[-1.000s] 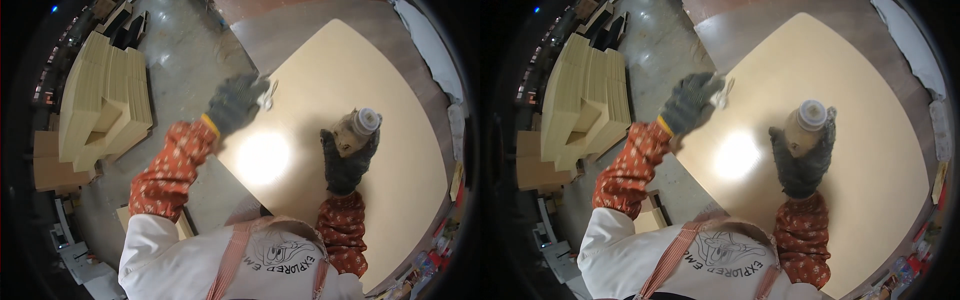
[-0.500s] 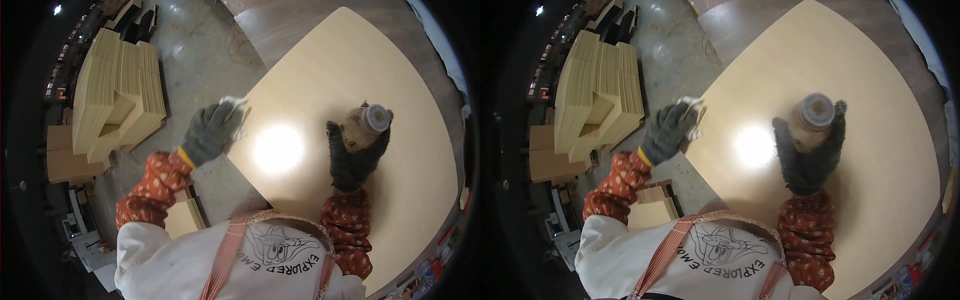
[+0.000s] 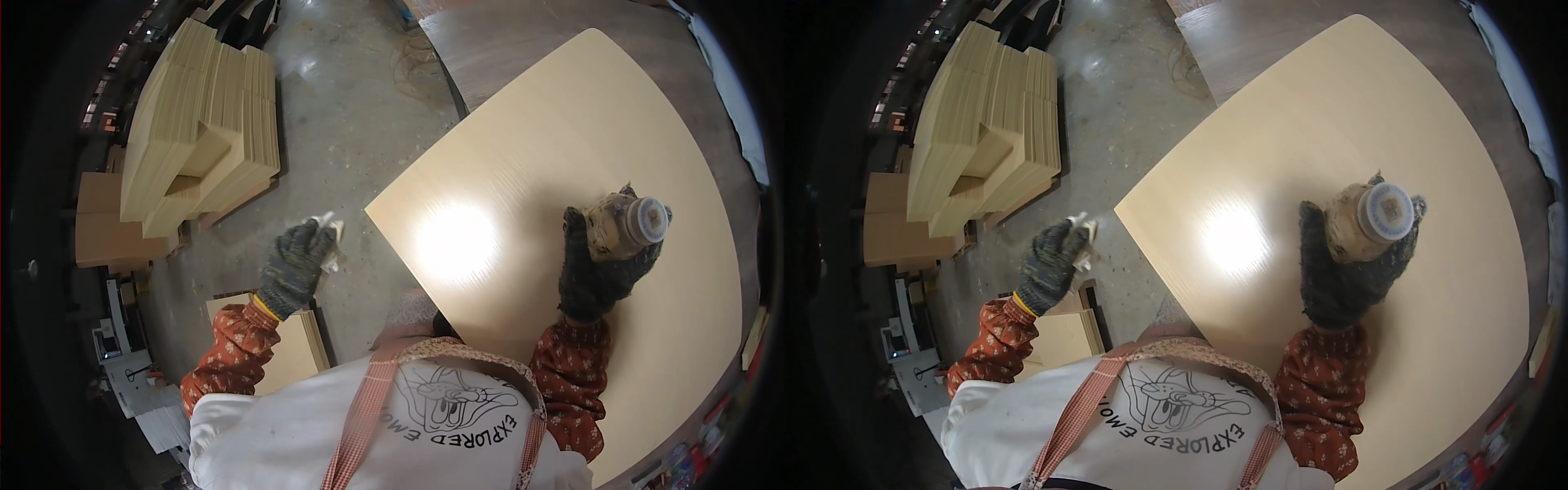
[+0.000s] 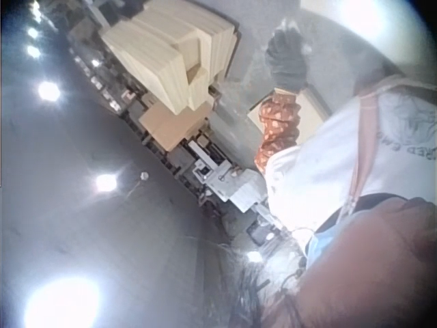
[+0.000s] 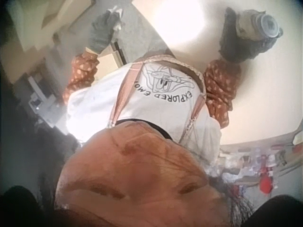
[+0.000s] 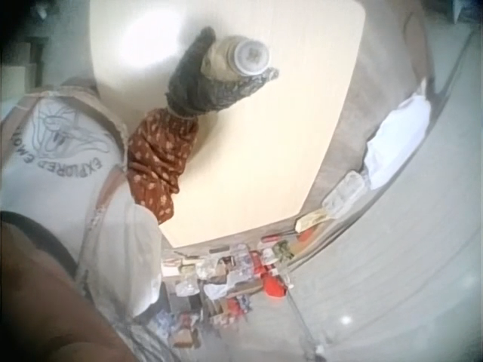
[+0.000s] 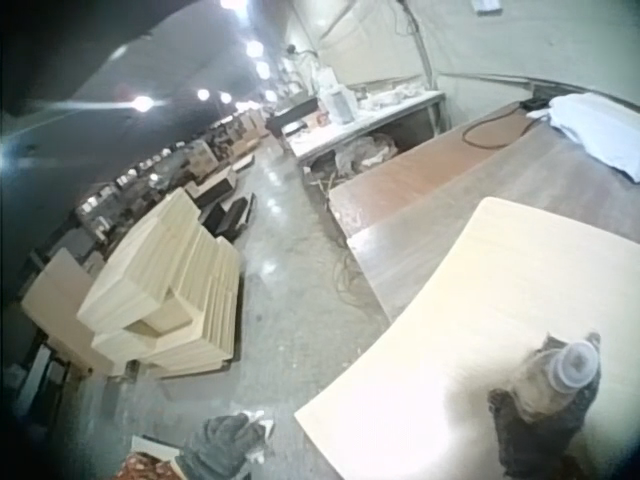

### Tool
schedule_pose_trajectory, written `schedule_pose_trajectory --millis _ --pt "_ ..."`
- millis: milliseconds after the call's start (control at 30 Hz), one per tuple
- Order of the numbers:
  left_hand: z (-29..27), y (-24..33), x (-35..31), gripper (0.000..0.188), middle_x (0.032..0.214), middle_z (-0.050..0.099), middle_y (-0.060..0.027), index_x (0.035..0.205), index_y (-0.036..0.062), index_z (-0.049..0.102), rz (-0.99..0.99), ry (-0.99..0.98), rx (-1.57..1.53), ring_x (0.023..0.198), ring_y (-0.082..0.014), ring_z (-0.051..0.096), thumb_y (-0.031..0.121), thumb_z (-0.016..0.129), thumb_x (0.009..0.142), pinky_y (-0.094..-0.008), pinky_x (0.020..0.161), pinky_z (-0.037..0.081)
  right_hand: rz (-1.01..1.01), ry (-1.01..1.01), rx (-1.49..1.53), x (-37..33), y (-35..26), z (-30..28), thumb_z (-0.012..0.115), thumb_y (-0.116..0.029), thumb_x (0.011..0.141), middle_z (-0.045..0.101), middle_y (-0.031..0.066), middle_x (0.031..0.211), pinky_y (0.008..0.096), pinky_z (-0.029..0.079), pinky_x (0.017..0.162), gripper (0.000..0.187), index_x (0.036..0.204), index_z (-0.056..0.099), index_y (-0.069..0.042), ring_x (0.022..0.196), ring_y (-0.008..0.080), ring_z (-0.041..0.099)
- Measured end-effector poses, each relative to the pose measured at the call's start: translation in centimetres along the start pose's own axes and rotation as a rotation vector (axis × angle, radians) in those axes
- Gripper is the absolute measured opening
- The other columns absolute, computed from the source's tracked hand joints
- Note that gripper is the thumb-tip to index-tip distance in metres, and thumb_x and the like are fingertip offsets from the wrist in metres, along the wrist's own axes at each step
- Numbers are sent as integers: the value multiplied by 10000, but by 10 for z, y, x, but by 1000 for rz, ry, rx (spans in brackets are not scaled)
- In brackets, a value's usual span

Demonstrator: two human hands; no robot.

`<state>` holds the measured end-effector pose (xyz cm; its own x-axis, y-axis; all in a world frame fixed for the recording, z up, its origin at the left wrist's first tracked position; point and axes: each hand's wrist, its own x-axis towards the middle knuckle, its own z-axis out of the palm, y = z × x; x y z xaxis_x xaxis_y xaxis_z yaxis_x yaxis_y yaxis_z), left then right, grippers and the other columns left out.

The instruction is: The person wipes a rectangular tabletop with a cloth and a sanding block, occasionally applying a liquid from a bottle.

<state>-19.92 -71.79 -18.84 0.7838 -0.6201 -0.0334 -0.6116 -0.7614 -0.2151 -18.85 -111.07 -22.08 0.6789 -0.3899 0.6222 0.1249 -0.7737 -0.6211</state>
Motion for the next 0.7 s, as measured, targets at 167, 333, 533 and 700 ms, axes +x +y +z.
schedule_pose_trajectory --millis 167,333,533,700 --pt "-29 15 30 555 1246 506 -203 1217 107 575 106 219 -50 1030 -349 555 129 697 676 -459 816 473 -81 32 -219 2 0 -18 847 -231 636 587 148 1095 435 444 948 751 1233 460 11 1021 284 583" --pt "-44 51 80 435 1219 530 -130 1183 137 582 385 327 -127 1031 -306 567 280 653 779 -429 869 482 367 274 501 -2 -23 -97 760 12 693 505 181 1163 375 547 881 716 1283 356 17 1016 282 582" --pt "-67 90 202 410 1134 542 -103 1171 136 581 474 579 -209 1031 -272 509 239 646 780 -404 848 431 130 542 31 -14 -54 -213 768 2 686 483 238 1248 428 504 932 761 1309 331 10 1123 310 532" --pt "-88 106 333 359 1130 525 -91 1113 134 552 424 622 -158 1036 -296 511 255 622 783 -434 841 416 229 631 -210 -57 -70 -258 739 -22 713 480 230 1257 423 500 937 729 1316 329 9 1131 305 526"
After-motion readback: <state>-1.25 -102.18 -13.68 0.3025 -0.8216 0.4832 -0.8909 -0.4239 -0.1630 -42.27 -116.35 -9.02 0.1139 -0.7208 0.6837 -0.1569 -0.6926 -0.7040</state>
